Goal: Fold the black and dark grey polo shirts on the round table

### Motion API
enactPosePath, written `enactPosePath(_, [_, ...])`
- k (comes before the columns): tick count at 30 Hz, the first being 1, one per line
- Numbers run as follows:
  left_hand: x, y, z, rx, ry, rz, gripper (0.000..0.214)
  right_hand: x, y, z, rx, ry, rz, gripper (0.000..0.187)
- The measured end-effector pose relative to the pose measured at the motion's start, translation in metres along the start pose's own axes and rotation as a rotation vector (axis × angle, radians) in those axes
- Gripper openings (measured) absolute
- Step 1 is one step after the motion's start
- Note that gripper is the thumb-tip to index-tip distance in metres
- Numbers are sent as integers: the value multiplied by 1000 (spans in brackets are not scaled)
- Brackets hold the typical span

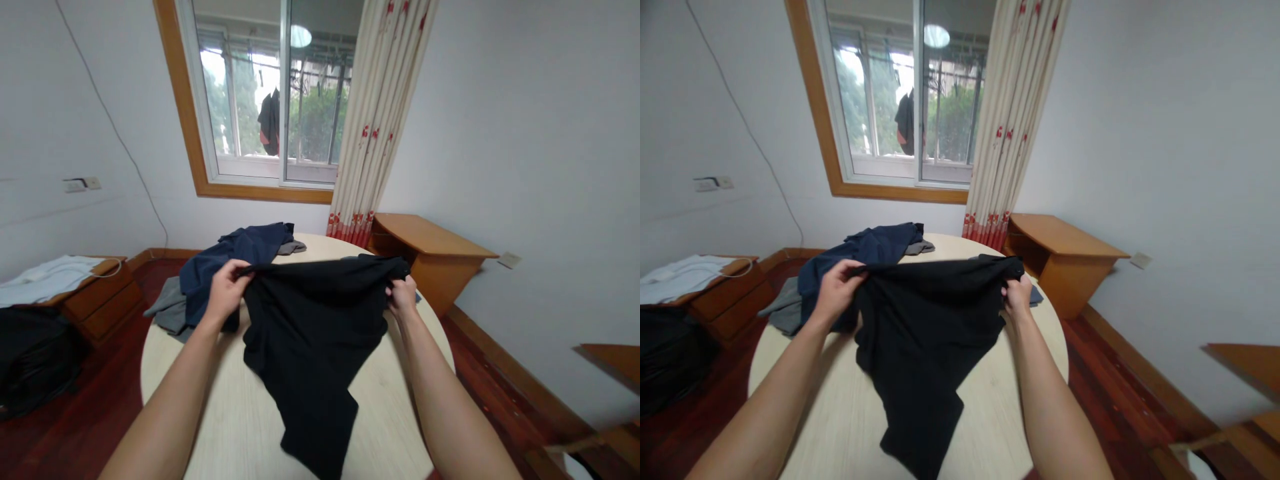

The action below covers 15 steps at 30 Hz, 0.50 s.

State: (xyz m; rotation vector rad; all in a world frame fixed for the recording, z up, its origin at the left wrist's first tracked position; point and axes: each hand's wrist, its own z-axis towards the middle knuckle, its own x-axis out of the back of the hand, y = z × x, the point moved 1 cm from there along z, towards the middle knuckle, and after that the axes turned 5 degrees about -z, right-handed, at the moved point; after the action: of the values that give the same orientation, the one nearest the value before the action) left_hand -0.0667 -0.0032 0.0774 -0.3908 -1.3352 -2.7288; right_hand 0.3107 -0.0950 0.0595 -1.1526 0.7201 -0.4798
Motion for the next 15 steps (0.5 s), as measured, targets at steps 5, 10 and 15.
enactPosePath(5, [20,-10,8,-113,432,265,23,-2,11,3,-63,-79,-162,23])
enactPosePath(10, [-34,3,-16,-79,-193,337,37,3,22,12,-144,-33,-223,25])
enactPosePath(15, [-73,-5,-44,235,-771,670,119,5,24,14,-106,-57,-239,26])
